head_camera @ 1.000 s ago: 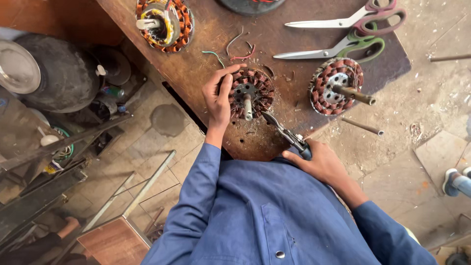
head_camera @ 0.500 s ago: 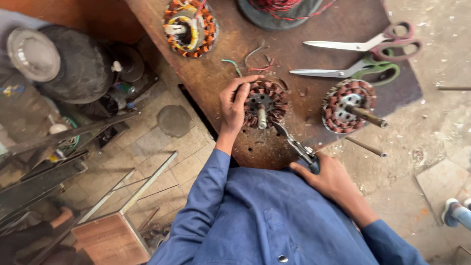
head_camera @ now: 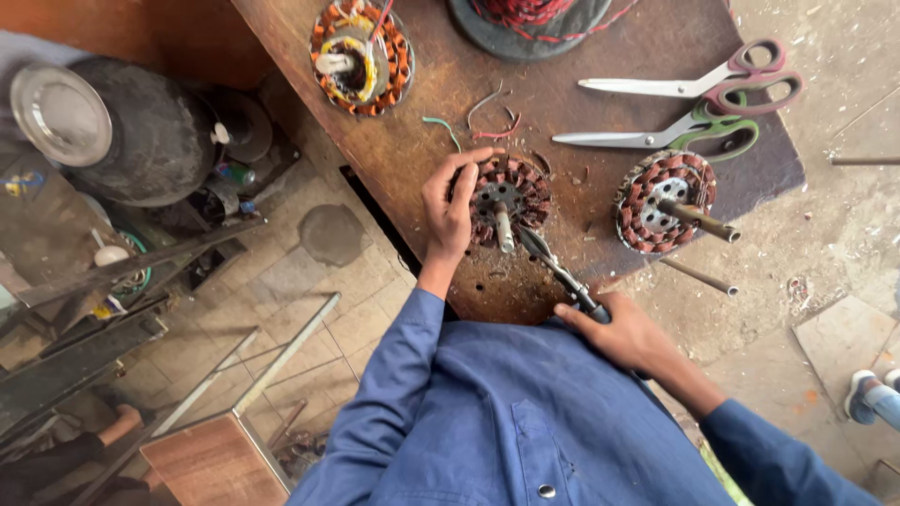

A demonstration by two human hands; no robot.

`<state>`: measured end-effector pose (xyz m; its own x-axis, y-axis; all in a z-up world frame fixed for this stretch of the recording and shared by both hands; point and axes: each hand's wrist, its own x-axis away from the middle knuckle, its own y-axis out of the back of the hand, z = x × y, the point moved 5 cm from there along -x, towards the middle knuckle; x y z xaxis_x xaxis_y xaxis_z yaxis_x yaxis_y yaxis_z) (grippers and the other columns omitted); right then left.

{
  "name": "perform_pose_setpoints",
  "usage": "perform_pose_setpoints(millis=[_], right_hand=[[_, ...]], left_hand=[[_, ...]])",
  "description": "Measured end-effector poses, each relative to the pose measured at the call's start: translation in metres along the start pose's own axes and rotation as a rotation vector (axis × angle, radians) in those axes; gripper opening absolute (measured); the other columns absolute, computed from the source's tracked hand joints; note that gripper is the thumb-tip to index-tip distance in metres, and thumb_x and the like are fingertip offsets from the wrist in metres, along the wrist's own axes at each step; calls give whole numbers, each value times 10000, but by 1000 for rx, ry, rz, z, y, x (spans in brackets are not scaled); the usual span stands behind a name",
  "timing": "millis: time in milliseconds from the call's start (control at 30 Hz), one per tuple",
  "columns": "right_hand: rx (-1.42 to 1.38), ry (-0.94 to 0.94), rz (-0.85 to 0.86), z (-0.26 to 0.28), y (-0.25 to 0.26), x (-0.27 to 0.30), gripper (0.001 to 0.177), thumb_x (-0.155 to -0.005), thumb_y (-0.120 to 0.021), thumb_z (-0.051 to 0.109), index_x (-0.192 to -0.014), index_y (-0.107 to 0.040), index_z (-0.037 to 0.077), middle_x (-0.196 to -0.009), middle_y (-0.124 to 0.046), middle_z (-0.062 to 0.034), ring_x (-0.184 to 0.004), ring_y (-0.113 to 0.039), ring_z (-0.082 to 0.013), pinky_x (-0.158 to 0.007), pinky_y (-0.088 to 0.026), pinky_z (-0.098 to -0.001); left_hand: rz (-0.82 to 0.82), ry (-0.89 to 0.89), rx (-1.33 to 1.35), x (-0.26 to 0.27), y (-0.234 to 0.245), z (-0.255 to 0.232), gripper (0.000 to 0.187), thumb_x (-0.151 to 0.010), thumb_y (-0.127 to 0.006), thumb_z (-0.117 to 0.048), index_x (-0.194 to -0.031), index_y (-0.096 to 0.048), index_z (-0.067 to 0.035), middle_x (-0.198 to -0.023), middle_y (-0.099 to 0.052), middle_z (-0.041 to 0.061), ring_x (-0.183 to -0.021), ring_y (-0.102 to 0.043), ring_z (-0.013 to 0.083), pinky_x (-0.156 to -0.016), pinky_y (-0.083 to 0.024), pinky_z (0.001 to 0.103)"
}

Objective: The person uses pliers to repeatedly press and adjust small components on a circular stator assembly on a workbench. The person holds the stator with one hand while manipulating the internal parts with pliers in the other hand throughout the clip.

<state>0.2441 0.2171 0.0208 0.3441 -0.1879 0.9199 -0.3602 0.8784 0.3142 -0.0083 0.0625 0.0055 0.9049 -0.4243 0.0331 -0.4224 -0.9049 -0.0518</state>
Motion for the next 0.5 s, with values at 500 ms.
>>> perform_pose_setpoints(millis=[500], right_hand=[[-70, 107, -266, -7, -5, 6, 522, -813, -711, 541, -891, -746, 26, -751, -729, -235, -755, -729, -372, -745, -534, -479]], left_hand=[[16, -1, -57, 19, -9, 8, 288, -1101, -475, -168, -1220, -683, -7, -1192, -734, 104, -1037, -679, 162, -926, -551, 312]])
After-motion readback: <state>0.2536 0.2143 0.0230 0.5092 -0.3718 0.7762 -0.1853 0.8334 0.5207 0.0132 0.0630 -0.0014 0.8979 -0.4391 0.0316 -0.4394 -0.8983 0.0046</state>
